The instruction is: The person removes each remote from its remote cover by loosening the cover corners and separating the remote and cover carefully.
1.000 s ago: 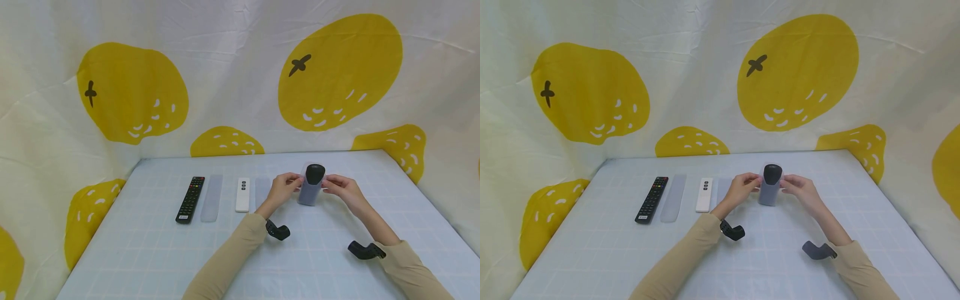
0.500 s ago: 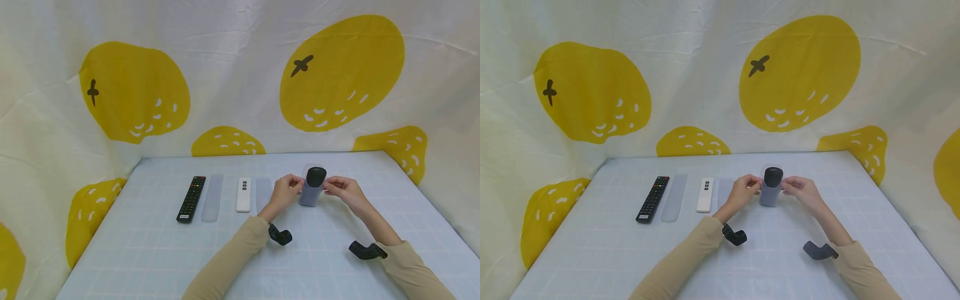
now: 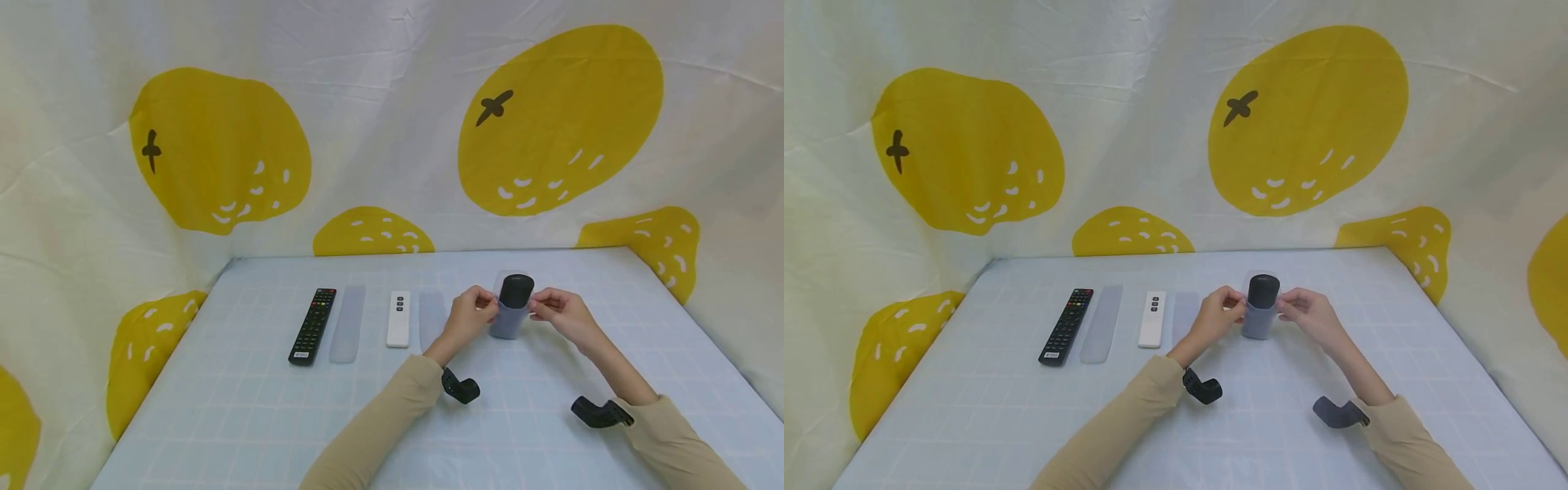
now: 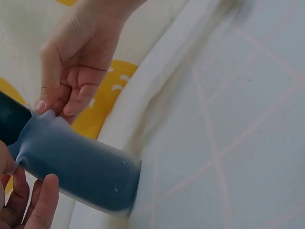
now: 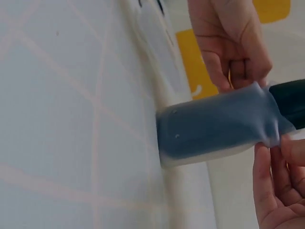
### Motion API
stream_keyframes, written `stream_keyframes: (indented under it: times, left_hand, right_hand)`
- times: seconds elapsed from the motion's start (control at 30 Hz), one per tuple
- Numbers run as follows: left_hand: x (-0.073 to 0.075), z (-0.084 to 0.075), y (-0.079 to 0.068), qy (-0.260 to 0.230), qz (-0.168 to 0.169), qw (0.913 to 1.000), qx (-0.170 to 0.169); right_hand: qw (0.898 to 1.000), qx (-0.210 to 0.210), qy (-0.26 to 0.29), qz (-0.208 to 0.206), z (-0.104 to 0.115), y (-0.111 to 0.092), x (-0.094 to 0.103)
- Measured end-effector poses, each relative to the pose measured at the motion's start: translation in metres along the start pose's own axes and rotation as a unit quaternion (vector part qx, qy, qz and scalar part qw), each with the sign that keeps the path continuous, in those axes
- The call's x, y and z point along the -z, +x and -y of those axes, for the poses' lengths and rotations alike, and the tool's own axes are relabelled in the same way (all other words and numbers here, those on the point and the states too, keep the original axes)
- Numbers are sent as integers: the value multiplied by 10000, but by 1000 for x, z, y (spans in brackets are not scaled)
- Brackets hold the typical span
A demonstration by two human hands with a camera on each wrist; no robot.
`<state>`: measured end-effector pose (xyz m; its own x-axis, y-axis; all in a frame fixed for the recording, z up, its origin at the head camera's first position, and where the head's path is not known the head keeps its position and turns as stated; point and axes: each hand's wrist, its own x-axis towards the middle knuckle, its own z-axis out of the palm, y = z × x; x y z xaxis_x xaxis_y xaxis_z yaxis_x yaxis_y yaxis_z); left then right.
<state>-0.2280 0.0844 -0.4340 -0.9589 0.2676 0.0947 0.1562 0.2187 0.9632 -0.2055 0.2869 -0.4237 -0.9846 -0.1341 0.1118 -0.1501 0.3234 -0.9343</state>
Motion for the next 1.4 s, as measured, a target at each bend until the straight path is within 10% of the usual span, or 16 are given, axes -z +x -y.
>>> stream_keyframes:
  times: [0.6,0.87,1.4]
  left_hand:
    - [-2,9,-1,-49,-37,10000,29]
    - [-6,18,-3,-802,-226,9964,138]
    - [-1,17,-6,-501,-258,9980,285]
  right_hand:
    - [9995,-323,15,22,0,0,-3]
    - [9968,-780,182,-43,0,-1,-4]
    - [9907,-1209,510,358,-2,-4,-1]
